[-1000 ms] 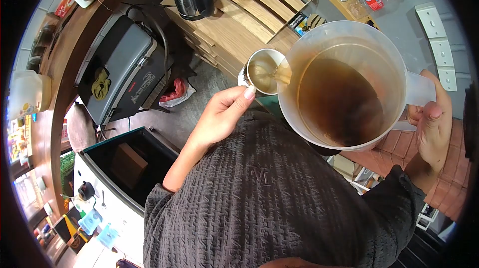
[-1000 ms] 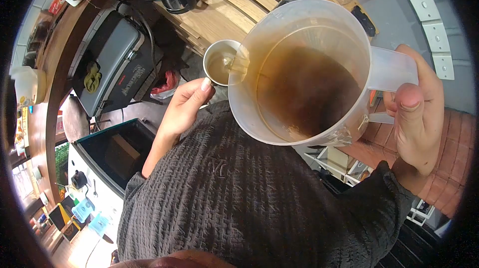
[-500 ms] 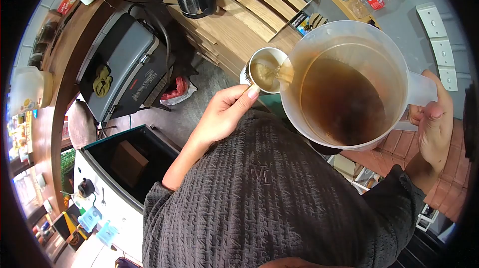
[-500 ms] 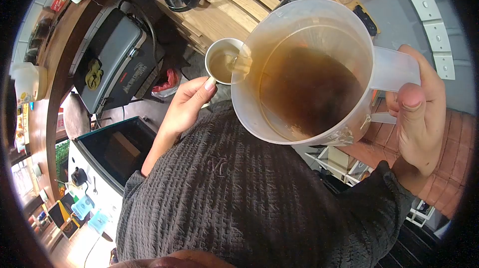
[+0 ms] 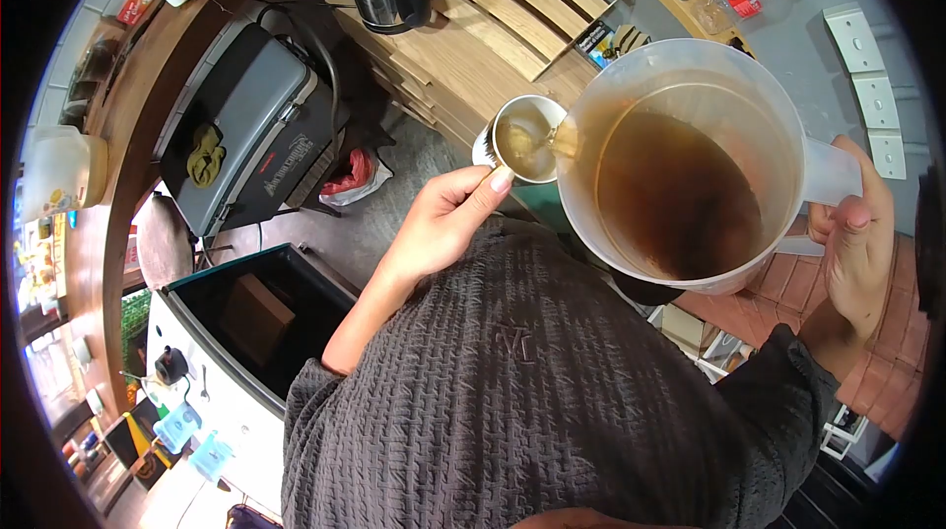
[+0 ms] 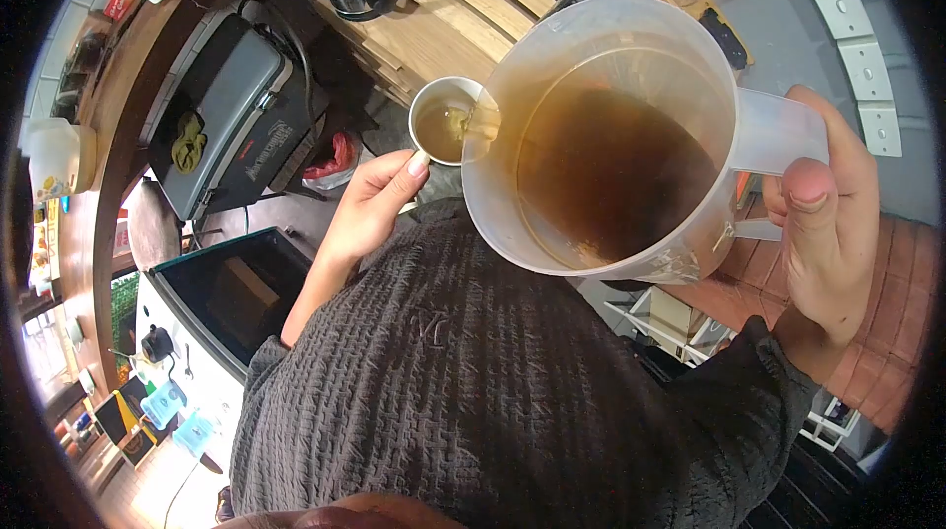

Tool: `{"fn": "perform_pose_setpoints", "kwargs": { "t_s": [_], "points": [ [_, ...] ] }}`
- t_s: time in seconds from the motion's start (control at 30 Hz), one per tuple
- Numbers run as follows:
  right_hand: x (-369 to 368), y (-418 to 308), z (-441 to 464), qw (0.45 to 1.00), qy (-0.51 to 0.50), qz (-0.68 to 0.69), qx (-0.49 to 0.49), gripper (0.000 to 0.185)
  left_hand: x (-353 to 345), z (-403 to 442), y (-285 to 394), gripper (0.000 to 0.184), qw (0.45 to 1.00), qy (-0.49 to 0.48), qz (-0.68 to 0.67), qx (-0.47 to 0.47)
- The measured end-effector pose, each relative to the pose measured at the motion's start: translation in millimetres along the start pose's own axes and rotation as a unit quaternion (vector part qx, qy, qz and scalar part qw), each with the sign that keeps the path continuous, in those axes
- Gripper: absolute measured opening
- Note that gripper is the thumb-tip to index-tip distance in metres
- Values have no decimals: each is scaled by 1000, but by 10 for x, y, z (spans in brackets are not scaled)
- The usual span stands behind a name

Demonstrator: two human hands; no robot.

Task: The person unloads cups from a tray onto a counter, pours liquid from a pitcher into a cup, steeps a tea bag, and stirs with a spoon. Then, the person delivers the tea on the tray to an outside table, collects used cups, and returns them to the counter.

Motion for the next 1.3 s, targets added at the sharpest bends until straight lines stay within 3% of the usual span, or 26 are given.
{"fn": "perform_pose_setpoints", "kwargs": {
  "t_s": [0.17, 0.87, 1.07, 1.13, 1.3],
  "points": [
    [-10, 30, 9, 1000, -5, 0, -6, 90, -8, -4, -13, 33, 1000, 5, -6, -5],
    [-115, -21, -39, 999, -45, 2, -8, 84, -93, -54, -47, 35, 1000, 9, -15, -10],
    [-118, -34, -63, 1000, -24, -7, -5, 81, -122, -52, -21, 35, 1000, 6, -10, -11],
    [-99, -137, -53, 1000, 8, -1, 20, 68, -107, -51, -59, 34, 1000, -6, -8, -2],
    [-68, 8, -79, 999, -30, -8, -4, 75, -167, -41, -39, 34, 1000, -16, -6, 1]
  ]
}}
Point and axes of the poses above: each hand's wrist, its own z-axis towards the middle knuckle, its own x-axis out of the back of the hand, y = z × x, the point moved 10 cm from there along z, towards the middle knuckle, and after that the axes turned 12 degrees about -z, right-handed, at the moved point
